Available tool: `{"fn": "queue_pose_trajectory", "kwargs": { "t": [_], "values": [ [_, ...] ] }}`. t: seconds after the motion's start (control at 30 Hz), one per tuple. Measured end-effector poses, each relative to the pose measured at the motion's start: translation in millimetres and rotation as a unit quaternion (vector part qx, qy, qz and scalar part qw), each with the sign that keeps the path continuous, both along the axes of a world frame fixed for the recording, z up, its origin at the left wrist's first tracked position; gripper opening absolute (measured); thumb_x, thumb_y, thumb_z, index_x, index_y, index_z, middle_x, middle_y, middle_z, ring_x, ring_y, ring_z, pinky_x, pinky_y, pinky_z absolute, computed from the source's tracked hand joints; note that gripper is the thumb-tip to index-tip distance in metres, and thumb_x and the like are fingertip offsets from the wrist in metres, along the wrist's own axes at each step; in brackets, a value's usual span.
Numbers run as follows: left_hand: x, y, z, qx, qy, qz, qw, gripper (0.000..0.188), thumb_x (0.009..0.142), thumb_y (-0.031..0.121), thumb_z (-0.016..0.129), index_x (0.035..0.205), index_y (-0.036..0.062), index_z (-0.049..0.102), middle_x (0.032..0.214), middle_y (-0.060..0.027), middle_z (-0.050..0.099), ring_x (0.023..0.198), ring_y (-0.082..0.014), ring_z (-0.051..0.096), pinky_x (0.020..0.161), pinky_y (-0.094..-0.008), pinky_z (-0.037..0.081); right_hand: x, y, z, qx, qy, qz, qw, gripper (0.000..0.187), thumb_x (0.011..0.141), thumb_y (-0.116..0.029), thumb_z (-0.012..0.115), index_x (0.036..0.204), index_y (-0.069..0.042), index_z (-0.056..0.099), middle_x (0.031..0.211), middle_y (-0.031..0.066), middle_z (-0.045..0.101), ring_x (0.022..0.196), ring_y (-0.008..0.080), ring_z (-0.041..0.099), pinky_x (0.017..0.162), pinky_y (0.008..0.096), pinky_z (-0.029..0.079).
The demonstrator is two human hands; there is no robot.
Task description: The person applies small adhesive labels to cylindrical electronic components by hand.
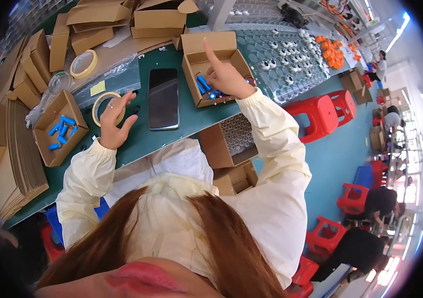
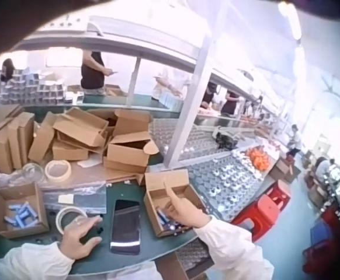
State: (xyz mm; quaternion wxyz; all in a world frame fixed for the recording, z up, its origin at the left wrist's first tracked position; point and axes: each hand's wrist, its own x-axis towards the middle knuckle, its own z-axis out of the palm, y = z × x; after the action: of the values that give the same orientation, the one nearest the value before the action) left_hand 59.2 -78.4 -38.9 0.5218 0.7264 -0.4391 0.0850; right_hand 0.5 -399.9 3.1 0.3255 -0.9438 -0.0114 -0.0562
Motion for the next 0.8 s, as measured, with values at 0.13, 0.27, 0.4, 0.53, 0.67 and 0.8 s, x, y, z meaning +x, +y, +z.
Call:
{"fn": "queue_pose_trajectory", "kwargs": {
  "t": [0.13,0.27,0.4,0.53,0.67,0.8],
  "values": [
    [-4,5,2,0.0,-0.053,0.005,0.999,0.053,0.065,-0.003,0.067,0.117,-0.0004,0.055,0.102,-0.0155,0.062,0.089,-0.0311,0.057,0.081,-0.0361,0.044,17,8,1,-0.075,0.03,0.048,0.996,0.098,0.071,0.01,0.056,0.144,-0.019,-0.003,0.066,0.0152,0.061,0.061,0.0268,0.061,0.063,0.0332,0.049],
    [-5,3,-1,-0.016,-0.049,0.008,0.999,0.051,0.065,-0.003,0.067,0.115,-0.0008,0.055,0.098,-0.0155,0.063,0.086,-0.0311,0.058,0.08,-0.0356,0.044,27,7,-9,-0.133,0.047,0.039,0.989,0.101,0.068,0.009,0.056,0.143,-0.018,-0.005,0.061,0.0174,0.058,0.056,0.0295,0.059,0.058,0.0354,0.048],
    [-11,4,-2,-0.027,-0.053,-0.002,0.998,0.049,0.066,-0.004,0.066,0.113,-0.0006,0.057,0.094,-0.0152,0.063,0.083,-0.0302,0.058,0.077,-0.0355,0.045,25,11,-10,-0.169,0.068,-0.02,0.983,0.105,0.064,0.006,0.057,0.143,-0.016,-0.007,0.061,0.0162,0.059,0.057,0.0288,0.06,0.057,0.0367,0.047],
    [-14,5,-3,-0.046,-0.055,-0.013,0.997,0.047,0.066,-0.004,0.065,0.112,0.0,0.058,0.092,-0.0148,0.063,0.082,-0.0306,0.058,0.076,-0.0354,0.045,10,17,26,-0.109,-0.027,-0.031,0.993,0.106,0.063,0.008,0.058,0.143,-0.016,-0.007,0.059,0.0092,0.054,0.053,0.0237,0.056,0.055,0.0323,0.046],
    [-10,6,-8,-0.064,0.098,-0.051,0.992,0.035,0.074,0.0,0.06,0.109,0.0003,0.061,0.088,-0.013,0.065,0.077,-0.0232,0.06,0.071,-0.0316,0.047,-4,48,56,-0.072,-0.109,0.005,0.991,0.103,0.064,0.008,0.058,0.143,-0.012,-0.005,0.071,0.009,0.056,0.059,0.0206,0.055,0.059,0.0289,0.047],
    [1,7,-10,-0.111,0.375,-0.193,0.9,0.027,0.086,0.008,0.055,0.111,-0.0012,0.06,0.088,-0.01,0.066,0.077,-0.0104,0.059,0.07,-0.0222,0.047,-18,101,56,-0.124,-0.146,0.111,0.975,0.092,0.064,0.006,0.06,0.141,-0.003,0.012,0.079,0.0121,0.057,0.068,0.0251,0.057,0.065,0.032,0.048]
  ]
}}
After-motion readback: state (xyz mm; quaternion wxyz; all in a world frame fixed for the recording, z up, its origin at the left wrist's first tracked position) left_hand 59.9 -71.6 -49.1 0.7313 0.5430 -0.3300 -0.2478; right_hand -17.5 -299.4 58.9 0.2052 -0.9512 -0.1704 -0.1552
